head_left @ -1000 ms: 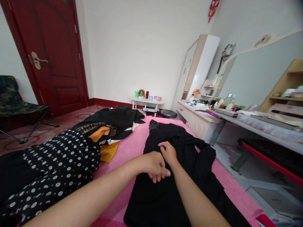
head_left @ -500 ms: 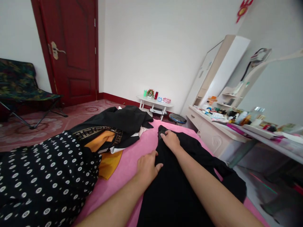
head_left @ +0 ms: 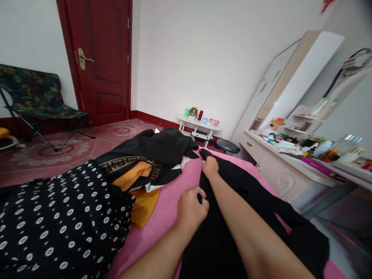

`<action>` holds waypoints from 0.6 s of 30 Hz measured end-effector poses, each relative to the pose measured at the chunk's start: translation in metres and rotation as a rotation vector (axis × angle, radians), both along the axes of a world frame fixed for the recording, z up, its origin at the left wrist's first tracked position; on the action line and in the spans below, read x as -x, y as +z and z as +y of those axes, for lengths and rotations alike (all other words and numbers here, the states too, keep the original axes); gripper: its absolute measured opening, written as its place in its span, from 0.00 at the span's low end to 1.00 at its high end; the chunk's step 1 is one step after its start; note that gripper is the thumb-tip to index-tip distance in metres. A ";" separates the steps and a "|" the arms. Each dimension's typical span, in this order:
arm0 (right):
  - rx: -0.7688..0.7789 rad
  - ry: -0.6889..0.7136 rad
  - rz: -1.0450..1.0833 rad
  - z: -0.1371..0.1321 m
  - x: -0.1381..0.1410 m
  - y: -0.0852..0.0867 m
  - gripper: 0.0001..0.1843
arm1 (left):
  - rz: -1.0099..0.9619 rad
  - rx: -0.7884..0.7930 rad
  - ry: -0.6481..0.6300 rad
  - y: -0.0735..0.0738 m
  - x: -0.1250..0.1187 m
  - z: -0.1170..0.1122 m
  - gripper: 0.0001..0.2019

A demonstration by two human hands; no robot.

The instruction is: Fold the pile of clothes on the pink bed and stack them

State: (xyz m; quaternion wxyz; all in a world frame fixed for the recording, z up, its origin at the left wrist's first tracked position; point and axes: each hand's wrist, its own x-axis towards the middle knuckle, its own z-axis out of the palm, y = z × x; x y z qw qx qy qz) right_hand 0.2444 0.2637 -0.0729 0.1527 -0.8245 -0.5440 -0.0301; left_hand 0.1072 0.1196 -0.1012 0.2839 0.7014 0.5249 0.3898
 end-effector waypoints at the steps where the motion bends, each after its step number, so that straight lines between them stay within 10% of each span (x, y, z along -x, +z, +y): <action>1: -0.008 0.017 0.003 0.003 0.007 -0.003 0.18 | 0.035 0.008 0.024 0.000 0.003 0.001 0.08; 9: -0.035 0.192 0.077 0.001 0.016 -0.023 0.23 | 0.334 -0.344 -0.016 0.006 0.014 -0.007 0.17; 18: -0.110 -0.048 0.015 -0.100 -0.156 0.019 0.20 | 0.405 -0.279 -0.219 0.002 0.009 -0.011 0.17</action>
